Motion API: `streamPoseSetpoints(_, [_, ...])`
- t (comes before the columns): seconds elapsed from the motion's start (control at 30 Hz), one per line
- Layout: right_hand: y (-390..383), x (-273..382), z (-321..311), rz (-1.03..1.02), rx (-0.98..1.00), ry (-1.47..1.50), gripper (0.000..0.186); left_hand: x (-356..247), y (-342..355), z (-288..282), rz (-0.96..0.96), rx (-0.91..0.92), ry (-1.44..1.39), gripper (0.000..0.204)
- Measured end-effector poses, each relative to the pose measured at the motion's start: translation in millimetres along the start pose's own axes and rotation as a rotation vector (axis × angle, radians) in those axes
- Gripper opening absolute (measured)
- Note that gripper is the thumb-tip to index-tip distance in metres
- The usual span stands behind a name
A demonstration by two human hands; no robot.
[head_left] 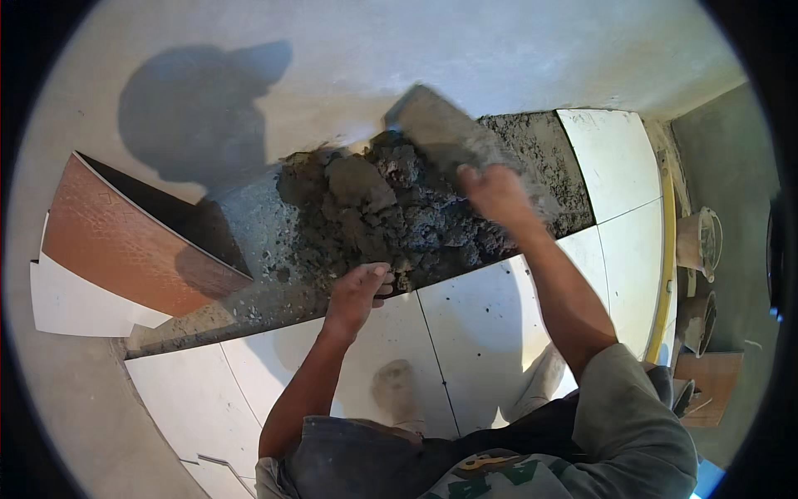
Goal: Spreading and smoothing mortar on the floor surface using a trowel in preparation for laying tiles.
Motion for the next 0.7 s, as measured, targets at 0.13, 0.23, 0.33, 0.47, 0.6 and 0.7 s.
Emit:
streamPoseSetpoints(0.13, [0.2,-14.4,-3.4,-0.109,0.055,0.138,0.043,10.1,4.1,-6.8,-0.019,0.002,0.021,0.047])
streamPoseSetpoints(0.23, [-6.1,8.5,119.1,-0.703,0.079,-0.328,0.037,21.5,3.2,-7.4,-0.028,0.004,0.056,0.046])
streamPoseSetpoints(0.33, [-50.5,94.0,146.9,-0.279,0.347,0.075,0.029,32.7,-11.0,-21.8,-0.035,-0.036,0.075,0.046])
streamPoseSetpoints(0.47, [-49.2,119.2,139.8,-0.258,0.354,0.104,0.037,40.0,-17.9,-40.0,-0.022,-0.125,0.092,0.045])
streamPoseSetpoints(0.6, [-36.0,71.8,77.4,-0.024,0.277,0.174,0.048,45.8,-3.3,-43.1,-0.037,-0.184,0.067,0.043])
streamPoseSetpoints(0.7, [-21.0,-18.0,28.7,0.164,0.013,0.179,0.058,36.7,4.7,-34.2,-0.018,-0.124,0.11,0.043])
Point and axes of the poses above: each hand's wrist, its own y-axis towards the middle knuckle, its own z-axis out of the palm, x = y × z, the point moved 4 cm from there along y, towards the middle knuckle
